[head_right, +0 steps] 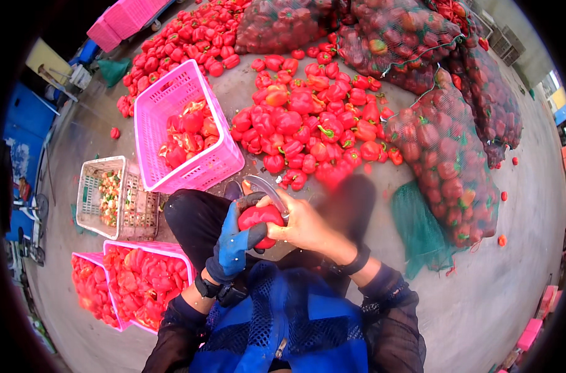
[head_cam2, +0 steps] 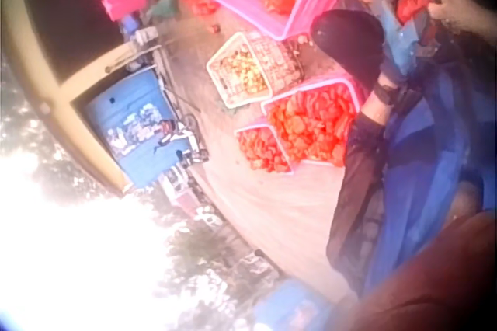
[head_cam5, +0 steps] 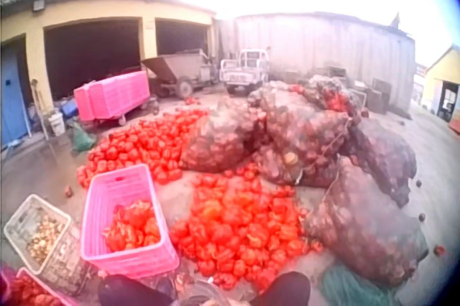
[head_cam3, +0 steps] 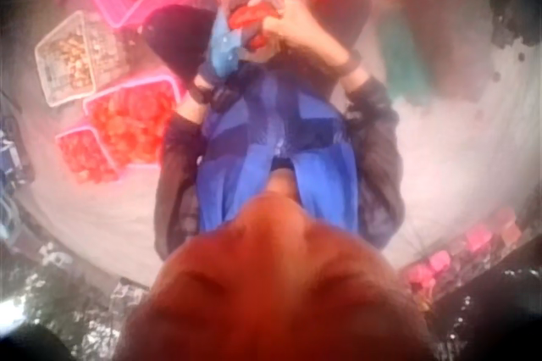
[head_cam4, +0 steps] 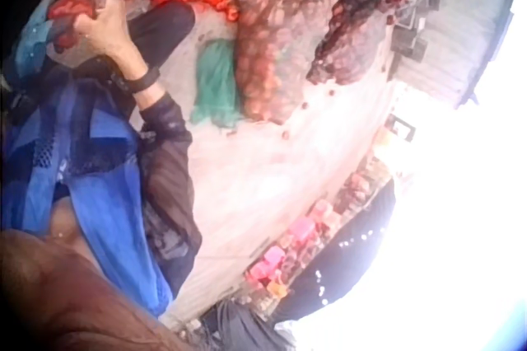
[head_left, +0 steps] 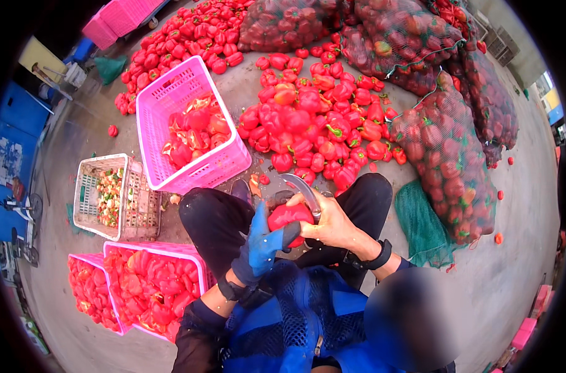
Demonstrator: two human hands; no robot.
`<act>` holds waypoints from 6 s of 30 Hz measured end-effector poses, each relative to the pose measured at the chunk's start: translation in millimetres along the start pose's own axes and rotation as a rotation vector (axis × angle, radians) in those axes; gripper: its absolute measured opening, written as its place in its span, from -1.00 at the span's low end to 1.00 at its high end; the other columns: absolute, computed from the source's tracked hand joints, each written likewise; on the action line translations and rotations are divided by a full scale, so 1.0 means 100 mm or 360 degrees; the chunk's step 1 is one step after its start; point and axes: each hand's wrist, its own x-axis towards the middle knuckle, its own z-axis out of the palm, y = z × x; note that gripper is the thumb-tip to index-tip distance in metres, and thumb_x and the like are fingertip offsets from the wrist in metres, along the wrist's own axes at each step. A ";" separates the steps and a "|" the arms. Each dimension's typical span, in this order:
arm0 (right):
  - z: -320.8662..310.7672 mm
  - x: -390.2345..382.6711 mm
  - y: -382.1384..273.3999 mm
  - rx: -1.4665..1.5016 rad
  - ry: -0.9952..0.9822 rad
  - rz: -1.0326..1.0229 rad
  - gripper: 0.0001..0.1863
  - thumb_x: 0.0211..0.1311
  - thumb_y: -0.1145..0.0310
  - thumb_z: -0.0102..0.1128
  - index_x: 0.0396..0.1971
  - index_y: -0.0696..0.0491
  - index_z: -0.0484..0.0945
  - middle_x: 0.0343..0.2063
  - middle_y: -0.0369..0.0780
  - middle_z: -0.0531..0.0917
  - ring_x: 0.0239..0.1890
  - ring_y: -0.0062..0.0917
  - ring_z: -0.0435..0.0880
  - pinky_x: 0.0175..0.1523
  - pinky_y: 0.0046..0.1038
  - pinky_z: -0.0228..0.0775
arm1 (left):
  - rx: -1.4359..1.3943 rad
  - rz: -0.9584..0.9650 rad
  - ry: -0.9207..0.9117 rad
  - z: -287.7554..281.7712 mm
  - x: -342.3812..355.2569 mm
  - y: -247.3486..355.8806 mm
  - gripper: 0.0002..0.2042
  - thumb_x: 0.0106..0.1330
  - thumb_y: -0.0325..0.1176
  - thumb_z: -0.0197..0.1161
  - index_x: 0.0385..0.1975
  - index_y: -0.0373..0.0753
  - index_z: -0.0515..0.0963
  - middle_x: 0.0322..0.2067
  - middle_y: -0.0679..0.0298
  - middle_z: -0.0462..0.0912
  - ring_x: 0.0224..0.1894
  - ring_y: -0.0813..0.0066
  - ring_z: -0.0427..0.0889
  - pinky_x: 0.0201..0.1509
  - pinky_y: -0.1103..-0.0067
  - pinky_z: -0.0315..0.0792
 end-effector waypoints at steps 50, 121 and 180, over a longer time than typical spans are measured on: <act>-0.11 0.65 -0.59 0.0843 0.0618 -0.0195 -0.51 0.17 0.37 0.29 0.08 0.13 0.36 -0.39 -0.25 0.61 -0.63 -0.69 0.49 -0.61 -0.68 0.32 | -0.1737 -0.0463 -0.0150 -0.58 0.01 -0.34 -0.35 0.32 0.15 -0.02 0.18 -0.30 0.28 -0.42 0.23 0.55 -0.61 0.40 0.54 -0.57 0.46 0.48; -1.35 -0.13 3.51 0.0981 0.1757 0.1194 -0.41 0.00 0.10 0.46 -0.10 0.03 0.32 -0.60 -0.37 0.42 -0.75 -0.73 0.34 -0.69 -0.60 0.22 | 0.1397 -0.0520 0.0214 -0.23 1.29 -0.67 -0.69 0.36 -0.49 0.08 0.07 -0.41 0.45 -0.15 0.13 0.64 -0.13 0.49 0.56 -0.04 0.53 0.46; 0.22 0.12 0.11 0.0200 0.0230 0.0074 -0.38 0.10 0.37 0.34 0.18 0.11 0.34 -0.31 -0.29 0.53 -0.39 -0.63 0.55 -0.26 -0.55 0.46 | 0.0115 0.0135 0.0342 -0.15 0.05 -0.07 -0.49 0.21 -0.30 0.34 0.12 -0.34 0.35 -0.10 0.23 0.56 -0.11 0.51 0.54 -0.04 0.55 0.46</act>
